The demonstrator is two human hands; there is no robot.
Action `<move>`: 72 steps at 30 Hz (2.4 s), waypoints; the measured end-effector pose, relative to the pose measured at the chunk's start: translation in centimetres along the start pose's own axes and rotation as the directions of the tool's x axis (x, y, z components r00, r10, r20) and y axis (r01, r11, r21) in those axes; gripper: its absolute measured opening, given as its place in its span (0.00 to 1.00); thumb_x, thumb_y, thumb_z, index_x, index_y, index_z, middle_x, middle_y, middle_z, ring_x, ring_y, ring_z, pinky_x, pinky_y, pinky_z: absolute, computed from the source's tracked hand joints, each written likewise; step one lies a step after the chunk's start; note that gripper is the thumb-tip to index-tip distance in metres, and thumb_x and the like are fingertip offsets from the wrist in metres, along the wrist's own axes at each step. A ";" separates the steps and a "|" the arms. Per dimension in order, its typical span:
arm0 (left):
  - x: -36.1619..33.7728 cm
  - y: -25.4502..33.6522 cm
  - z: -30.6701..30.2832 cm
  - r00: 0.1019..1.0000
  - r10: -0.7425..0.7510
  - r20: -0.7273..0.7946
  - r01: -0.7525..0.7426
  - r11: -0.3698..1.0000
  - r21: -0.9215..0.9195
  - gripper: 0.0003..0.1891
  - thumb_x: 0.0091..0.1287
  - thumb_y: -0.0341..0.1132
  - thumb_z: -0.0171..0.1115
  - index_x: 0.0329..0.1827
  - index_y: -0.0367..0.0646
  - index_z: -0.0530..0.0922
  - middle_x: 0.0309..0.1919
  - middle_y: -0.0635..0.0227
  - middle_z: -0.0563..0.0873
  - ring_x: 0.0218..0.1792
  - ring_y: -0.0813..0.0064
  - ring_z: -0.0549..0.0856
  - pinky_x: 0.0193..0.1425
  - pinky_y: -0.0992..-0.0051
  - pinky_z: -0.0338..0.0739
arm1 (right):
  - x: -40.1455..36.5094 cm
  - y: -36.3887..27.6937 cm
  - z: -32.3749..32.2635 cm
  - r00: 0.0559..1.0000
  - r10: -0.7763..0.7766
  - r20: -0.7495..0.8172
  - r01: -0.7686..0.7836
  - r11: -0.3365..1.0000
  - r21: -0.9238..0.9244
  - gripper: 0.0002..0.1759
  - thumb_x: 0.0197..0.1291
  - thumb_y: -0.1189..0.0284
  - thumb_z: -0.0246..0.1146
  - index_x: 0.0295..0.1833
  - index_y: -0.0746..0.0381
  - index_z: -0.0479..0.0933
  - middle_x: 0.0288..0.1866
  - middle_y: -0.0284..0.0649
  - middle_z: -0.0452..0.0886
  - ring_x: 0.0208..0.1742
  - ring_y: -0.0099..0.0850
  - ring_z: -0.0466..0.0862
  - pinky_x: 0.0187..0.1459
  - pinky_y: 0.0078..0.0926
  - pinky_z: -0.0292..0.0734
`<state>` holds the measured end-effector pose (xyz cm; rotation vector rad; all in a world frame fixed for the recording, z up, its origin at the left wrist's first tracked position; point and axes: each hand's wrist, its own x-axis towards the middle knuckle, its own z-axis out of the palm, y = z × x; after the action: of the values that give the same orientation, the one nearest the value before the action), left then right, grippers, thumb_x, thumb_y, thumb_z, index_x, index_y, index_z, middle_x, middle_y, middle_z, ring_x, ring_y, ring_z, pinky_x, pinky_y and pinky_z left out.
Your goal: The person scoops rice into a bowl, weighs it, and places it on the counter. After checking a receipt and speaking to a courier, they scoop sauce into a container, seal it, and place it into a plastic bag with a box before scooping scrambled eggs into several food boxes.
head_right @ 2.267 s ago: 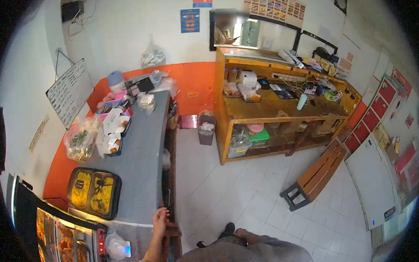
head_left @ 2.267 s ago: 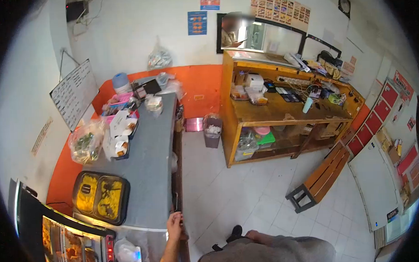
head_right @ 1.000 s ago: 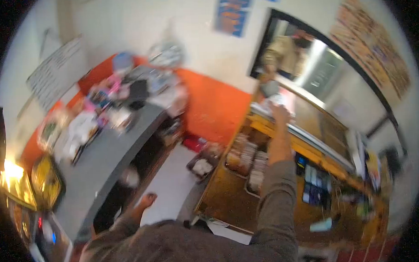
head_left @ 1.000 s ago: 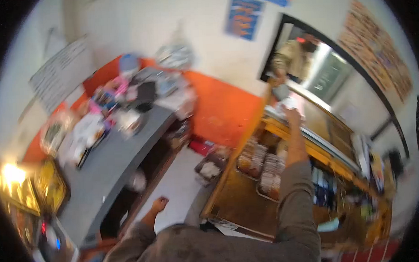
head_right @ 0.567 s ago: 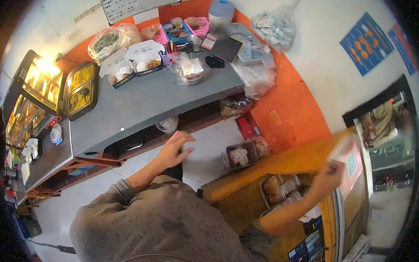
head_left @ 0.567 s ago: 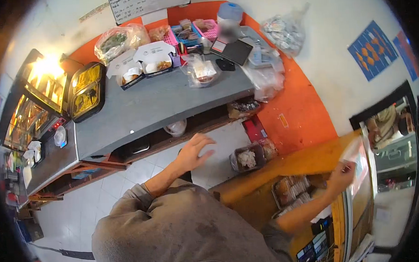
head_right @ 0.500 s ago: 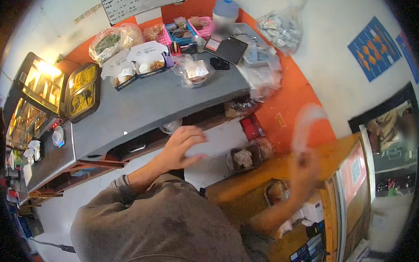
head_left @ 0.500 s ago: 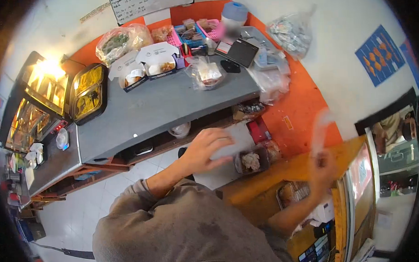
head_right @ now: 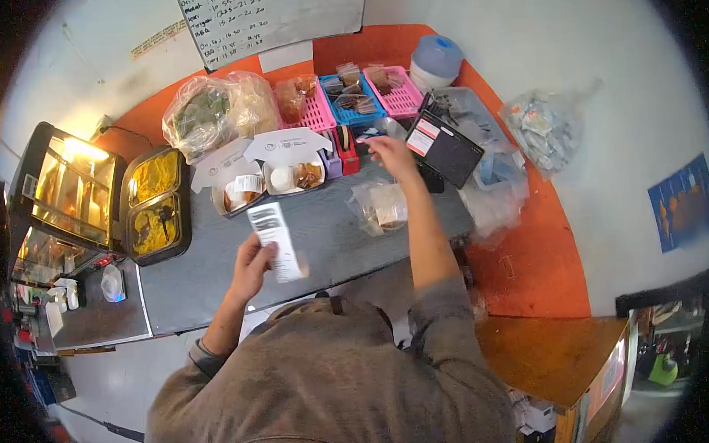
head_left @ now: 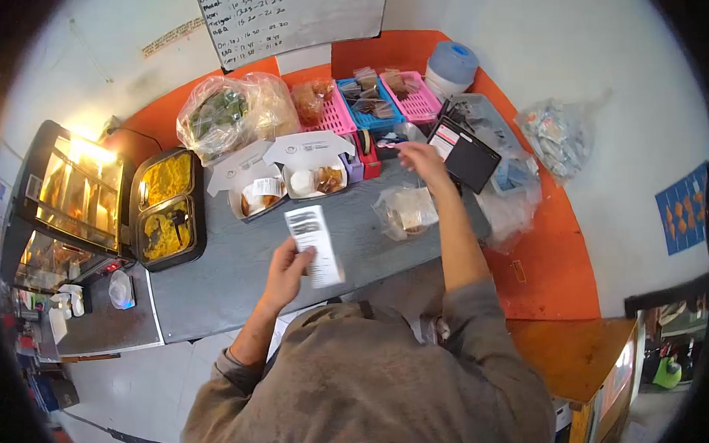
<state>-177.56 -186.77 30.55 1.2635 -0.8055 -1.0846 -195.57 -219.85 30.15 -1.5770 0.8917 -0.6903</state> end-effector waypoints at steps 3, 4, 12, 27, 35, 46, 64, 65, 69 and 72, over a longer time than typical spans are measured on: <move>1.1 -0.6 -2.0 0.982 0.047 -0.185 -0.047 0.999 0.008 0.10 0.70 0.32 0.54 0.51 0.40 0.76 0.35 0.76 0.82 0.31 0.89 0.75 0.31 0.85 0.67 | 10.2 11.3 2.6 0.957 0.288 0.044 -0.266 0.926 -0.270 0.18 0.58 0.55 0.64 0.43 0.58 0.81 0.29 0.30 0.80 0.22 0.22 0.78 0.23 0.23 0.72; 1.3 -0.8 -1.8 0.965 0.064 -0.253 -0.071 0.997 -0.016 0.11 0.70 0.31 0.53 0.51 0.38 0.76 0.36 0.75 0.82 0.32 0.89 0.76 0.32 0.85 0.68 | 11.2 12.6 3.3 0.922 0.388 -0.004 -0.373 0.885 -0.279 0.18 0.57 0.54 0.65 0.44 0.57 0.81 0.29 0.30 0.79 0.23 0.22 0.78 0.25 0.24 0.72; 3.5 -4.0 -0.5 0.824 -0.056 -0.564 -0.025 0.991 -0.135 0.11 0.69 0.28 0.51 0.52 0.37 0.75 0.37 0.71 0.83 0.32 0.84 0.80 0.31 0.81 0.74 | 14.8 18.7 4.5 0.770 0.604 0.205 -0.635 0.756 0.160 0.16 0.54 0.60 0.69 0.47 0.53 0.82 0.39 0.30 0.82 0.32 0.23 0.76 0.36 0.28 0.74; 17.3 -7.2 7.4 0.946 -0.094 -0.310 0.116 0.992 0.052 0.12 0.69 0.31 0.55 0.52 0.38 0.76 0.33 0.70 0.83 0.31 0.85 0.79 0.30 0.81 0.74 | 15.1 23.2 0.8 0.879 0.475 0.048 -0.360 0.726 -0.587 0.10 0.46 0.66 0.71 0.32 0.62 0.85 0.33 0.40 0.86 0.32 0.36 0.84 0.43 0.30 0.77; 18.2 -8.5 9.5 0.974 0.017 -0.226 0.045 0.963 0.265 0.14 0.67 0.29 0.57 0.54 0.34 0.75 0.40 0.61 0.86 0.38 0.75 0.84 0.41 0.72 0.80 | 7.0 5.8 3.4 0.760 0.238 0.605 -0.556 0.721 0.414 0.11 0.56 0.74 0.66 0.46 0.63 0.83 0.43 0.41 0.85 0.44 0.25 0.83 0.47 0.21 0.74; 11.8 -8.7 9.9 0.865 -0.343 -0.367 -0.016 0.711 -0.703 0.15 0.67 0.28 0.53 0.56 0.35 0.71 0.46 0.61 0.82 0.43 0.69 0.84 0.50 0.69 0.80 | 13.6 16.1 5.8 0.993 0.006 0.119 0.004 0.997 -0.078 0.26 0.63 0.55 0.59 0.56 0.67 0.76 0.42 0.48 0.83 0.43 0.36 0.82 0.46 0.33 0.74; 6.1 -6.2 5.0 0.852 -0.301 -0.428 -0.337 0.310 -0.889 0.19 0.74 0.40 0.48 0.63 0.40 0.64 0.59 0.64 0.75 0.63 0.62 0.74 0.64 0.50 0.73 | 11.8 20.3 4.7 0.990 0.137 -0.044 -0.137 0.805 -0.577 0.12 0.42 0.66 0.73 0.28 0.64 0.84 0.30 0.44 0.85 0.32 0.40 0.83 0.41 0.34 0.77; 6.0 -6.1 4.6 0.865 -0.287 -0.411 -0.325 0.305 -0.895 0.20 0.74 0.41 0.47 0.63 0.39 0.64 0.60 0.62 0.75 0.63 0.62 0.74 0.64 0.50 0.73 | 12.4 21.4 4.9 0.998 -0.014 -0.060 -0.032 0.718 -0.695 0.13 0.43 0.66 0.72 0.31 0.65 0.84 0.30 0.47 0.85 0.33 0.43 0.84 0.44 0.34 0.78; 6.3 -5.0 3.2 0.937 -0.228 -0.264 -0.206 0.248 -0.947 0.23 0.76 0.46 0.41 0.66 0.39 0.63 0.62 0.58 0.73 0.64 0.60 0.73 0.64 0.52 0.73 | 15.2 27.6 2.5 0.966 0.057 -0.254 -0.250 0.467 -0.848 0.11 0.47 0.65 0.70 0.31 0.62 0.84 0.28 0.43 0.85 0.30 0.39 0.85 0.37 0.37 0.79; 6.8 -4.2 3.2 0.913 -0.249 -0.323 -0.212 0.386 -0.898 0.24 0.76 0.46 0.40 0.67 0.38 0.59 0.64 0.60 0.71 0.65 0.58 0.72 0.65 0.49 0.72 | 14.2 21.5 1.4 0.904 0.426 0.024 -0.377 0.825 -0.420 0.14 0.56 0.60 0.63 0.30 0.60 0.80 0.23 0.33 0.80 0.21 0.27 0.82 0.20 0.26 0.70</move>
<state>-179.13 -194.12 26.35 0.4371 0.2327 -0.9742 -190.51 -232.59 8.25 -1.6905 1.2923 -0.1043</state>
